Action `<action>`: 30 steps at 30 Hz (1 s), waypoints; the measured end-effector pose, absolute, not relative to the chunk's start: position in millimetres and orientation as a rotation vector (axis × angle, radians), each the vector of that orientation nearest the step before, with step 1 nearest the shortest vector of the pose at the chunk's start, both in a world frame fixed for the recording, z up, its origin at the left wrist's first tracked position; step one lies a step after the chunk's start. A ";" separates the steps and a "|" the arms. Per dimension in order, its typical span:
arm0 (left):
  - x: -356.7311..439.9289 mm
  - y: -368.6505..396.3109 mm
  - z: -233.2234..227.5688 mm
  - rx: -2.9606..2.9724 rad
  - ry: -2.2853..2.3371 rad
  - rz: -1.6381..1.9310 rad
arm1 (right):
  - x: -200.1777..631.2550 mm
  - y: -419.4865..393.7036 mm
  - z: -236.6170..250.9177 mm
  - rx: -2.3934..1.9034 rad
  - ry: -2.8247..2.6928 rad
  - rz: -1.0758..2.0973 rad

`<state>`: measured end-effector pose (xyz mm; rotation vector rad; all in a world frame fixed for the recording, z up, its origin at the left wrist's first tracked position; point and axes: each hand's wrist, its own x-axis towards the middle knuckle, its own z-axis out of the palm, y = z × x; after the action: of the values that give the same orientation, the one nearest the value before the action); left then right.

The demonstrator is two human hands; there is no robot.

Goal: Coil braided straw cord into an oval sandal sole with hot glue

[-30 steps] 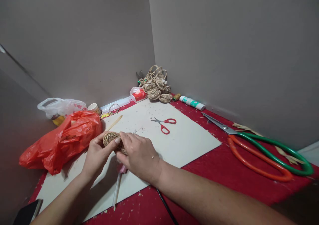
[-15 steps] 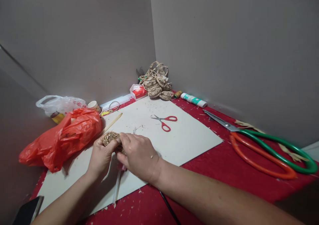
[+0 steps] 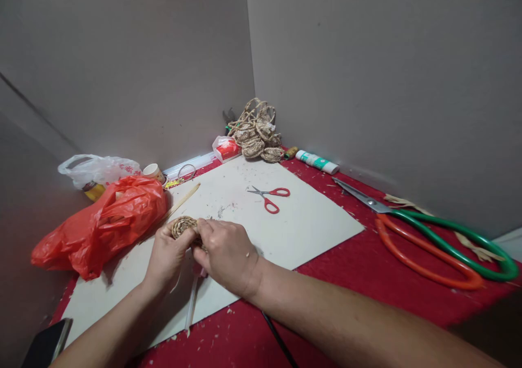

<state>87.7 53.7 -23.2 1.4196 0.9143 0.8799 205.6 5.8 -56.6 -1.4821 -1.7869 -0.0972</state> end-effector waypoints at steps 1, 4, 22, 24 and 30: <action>87.8 53.5 -23.2 1.410 0.914 0.882 | 205.6 5.9 -56.8 -1.477 -1.783 -0.091; 87.9 53.2 -24.1 1.392 0.906 0.881 | 205.9 6.4 -57.4 -1.462 -1.771 -0.073; 81.8 72.3 -15.9 1.281 0.804 1.005 | 211.0 5.5 -41.4 -1.465 -1.688 0.008; 79.0 74.8 -13.4 1.296 0.776 0.962 | 211.2 5.7 -40.7 -1.441 -1.668 0.049; 72.4 79.5 -3.6 1.280 0.600 0.841 | 212.6 7.7 -28.7 -1.284 -1.312 0.530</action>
<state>72.4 79.5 -3.6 1.2795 0.6001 0.8413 212.6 7.7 -28.7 -1.2836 -1.3124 0.5296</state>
